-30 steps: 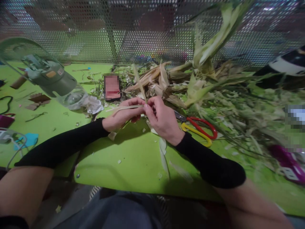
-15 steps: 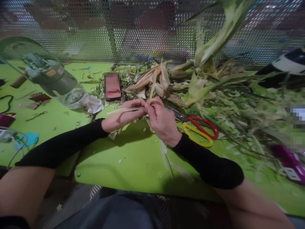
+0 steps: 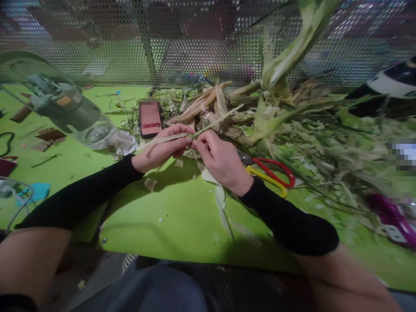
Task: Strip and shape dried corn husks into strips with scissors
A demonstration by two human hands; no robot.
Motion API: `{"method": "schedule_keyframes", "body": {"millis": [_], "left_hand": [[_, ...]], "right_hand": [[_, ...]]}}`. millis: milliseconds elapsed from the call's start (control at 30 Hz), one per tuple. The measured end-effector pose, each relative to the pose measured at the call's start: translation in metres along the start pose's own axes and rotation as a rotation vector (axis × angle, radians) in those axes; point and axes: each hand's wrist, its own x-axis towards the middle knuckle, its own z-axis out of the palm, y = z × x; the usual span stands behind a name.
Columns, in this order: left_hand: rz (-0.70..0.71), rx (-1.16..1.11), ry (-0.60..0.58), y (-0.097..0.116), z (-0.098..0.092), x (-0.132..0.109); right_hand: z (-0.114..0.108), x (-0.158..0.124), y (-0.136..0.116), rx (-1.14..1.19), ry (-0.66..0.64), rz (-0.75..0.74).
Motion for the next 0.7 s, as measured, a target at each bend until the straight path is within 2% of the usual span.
{"method": "schedule_keyframes", "body": {"millis": [167,333,467,567,700], "left_hand": [[0.074,0.135,-0.034,-0.002,-0.006,0.003],[0.145,0.155,-0.091,-0.003,-0.009,0.000],[0.156,0.148,-0.098,-0.003,-0.010,0.000],[0.113,0.136,-0.072,-0.003,-0.012,0.004],[0.049,0.005,-0.062,-0.001,-0.015,0.008]], "right_hand": [[0.000,-0.001,0.001,0.001,-0.056,-0.070],[0.000,-0.003,-0.001,0.074,-0.085,-0.119],[0.001,-0.004,0.000,0.135,-0.094,-0.095],[0.001,-0.001,0.005,0.121,-0.085,-0.037],[-0.004,0.007,0.014,0.049,0.010,0.053]]}}
